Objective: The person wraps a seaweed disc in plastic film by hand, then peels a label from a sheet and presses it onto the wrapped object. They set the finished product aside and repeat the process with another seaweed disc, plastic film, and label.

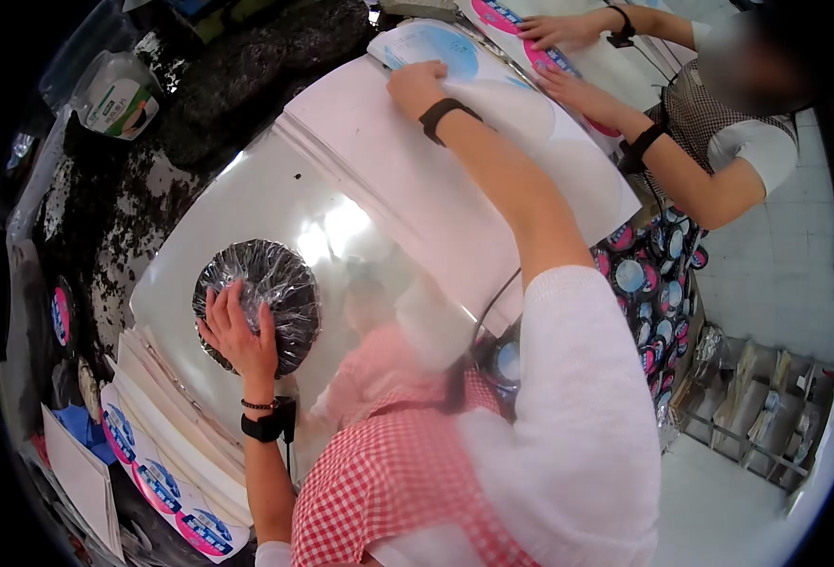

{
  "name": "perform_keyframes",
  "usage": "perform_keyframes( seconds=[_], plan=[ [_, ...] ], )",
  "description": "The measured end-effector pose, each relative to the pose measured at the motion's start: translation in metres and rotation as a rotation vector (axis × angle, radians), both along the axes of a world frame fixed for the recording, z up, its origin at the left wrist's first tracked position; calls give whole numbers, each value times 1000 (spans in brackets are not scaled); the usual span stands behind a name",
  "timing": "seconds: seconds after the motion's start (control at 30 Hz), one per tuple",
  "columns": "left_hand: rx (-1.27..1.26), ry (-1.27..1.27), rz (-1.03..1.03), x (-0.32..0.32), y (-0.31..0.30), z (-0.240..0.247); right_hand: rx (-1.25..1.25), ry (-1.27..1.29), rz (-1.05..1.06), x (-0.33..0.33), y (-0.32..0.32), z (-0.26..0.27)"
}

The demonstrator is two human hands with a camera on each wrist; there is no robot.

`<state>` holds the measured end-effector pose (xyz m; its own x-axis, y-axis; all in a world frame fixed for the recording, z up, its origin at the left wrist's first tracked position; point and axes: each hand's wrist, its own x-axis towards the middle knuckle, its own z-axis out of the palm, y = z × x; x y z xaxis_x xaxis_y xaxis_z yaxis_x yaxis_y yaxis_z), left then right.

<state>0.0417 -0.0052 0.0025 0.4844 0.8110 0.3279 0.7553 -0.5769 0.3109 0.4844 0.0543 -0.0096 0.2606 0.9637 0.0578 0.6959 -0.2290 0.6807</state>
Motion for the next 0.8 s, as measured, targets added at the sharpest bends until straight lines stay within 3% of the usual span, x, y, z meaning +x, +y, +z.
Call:
perform_keyframes(
  seconds=[0.1,0.13,0.17,0.23,0.33,0.43,0.47,0.57,0.7,0.73,0.8],
  plan=[
    [4,-3,1,-2,0,0,-7,474,93,39,6,1],
    [4,-3,8,-1,0,-1,129,552,114,32,-4,21],
    [11,5,10,0,0,0,213,653,9,22,-15,44],
    [18,26,8,1,-1,3,296,549,44,16,-27,35],
    [-12,24,6,0,0,3,203,9,-44,22,-7,-12],
    [-6,3,2,-1,0,-1,74,416,27,42,9,-3],
    [-20,1,13,0,0,0,203,537,63,42,3,6],
    [6,11,15,2,-1,2,294,538,-2,22,-20,36],
    [-12,15,0,0,2,1,469,360,165,52,-17,32],
    [-1,11,0,1,3,-1,474,170,87,48,-14,64],
    [3,23,13,-2,0,-1,554,-165,74,107,2,84]
  ],
)
